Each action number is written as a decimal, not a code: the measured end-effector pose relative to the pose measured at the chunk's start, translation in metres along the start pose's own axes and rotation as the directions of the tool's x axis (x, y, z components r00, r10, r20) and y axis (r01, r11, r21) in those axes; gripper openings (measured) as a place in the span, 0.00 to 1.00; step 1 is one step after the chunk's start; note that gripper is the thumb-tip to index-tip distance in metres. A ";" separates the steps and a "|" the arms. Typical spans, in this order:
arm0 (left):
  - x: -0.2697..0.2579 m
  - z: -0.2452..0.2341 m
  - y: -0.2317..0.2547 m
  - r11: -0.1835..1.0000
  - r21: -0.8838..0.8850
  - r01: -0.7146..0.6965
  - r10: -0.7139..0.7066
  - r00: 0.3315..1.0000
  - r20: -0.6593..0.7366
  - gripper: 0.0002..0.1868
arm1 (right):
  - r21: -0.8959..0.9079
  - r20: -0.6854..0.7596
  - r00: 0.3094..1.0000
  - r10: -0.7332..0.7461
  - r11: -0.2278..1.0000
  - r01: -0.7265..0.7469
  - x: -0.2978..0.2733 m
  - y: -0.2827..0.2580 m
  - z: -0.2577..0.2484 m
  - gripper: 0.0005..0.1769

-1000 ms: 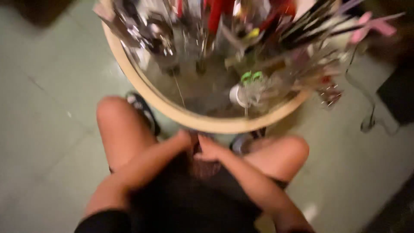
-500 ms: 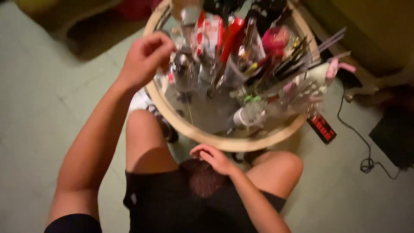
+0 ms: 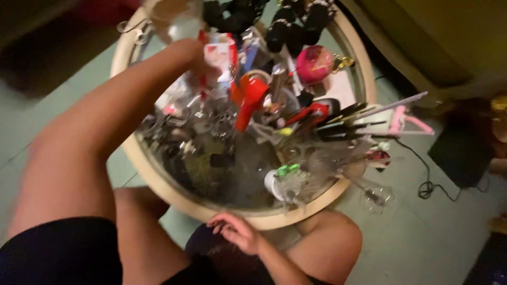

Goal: Cleaning individual nail art sample sticks with a wet wipe.

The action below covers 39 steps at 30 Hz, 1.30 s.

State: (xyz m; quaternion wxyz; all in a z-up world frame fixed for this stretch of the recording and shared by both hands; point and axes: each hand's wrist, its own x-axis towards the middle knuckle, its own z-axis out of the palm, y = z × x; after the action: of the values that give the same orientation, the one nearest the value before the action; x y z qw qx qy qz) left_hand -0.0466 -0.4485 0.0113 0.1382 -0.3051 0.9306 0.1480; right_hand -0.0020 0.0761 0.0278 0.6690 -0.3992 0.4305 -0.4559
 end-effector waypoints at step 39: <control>-0.439 0.048 0.075 0.480 -0.726 -0.492 -0.414 0.603 -0.683 0.18 | 0.066 -0.268 0.958 -0.103 0.990 0.125 -0.010 -0.038 0.026 0.31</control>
State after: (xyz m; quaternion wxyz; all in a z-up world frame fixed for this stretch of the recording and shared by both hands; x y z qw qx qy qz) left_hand 0.2556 -0.1420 0.1339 -0.4716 -0.3359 0.6795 0.4506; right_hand 0.0100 0.0792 0.0732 0.5941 -0.3309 0.4728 -0.5604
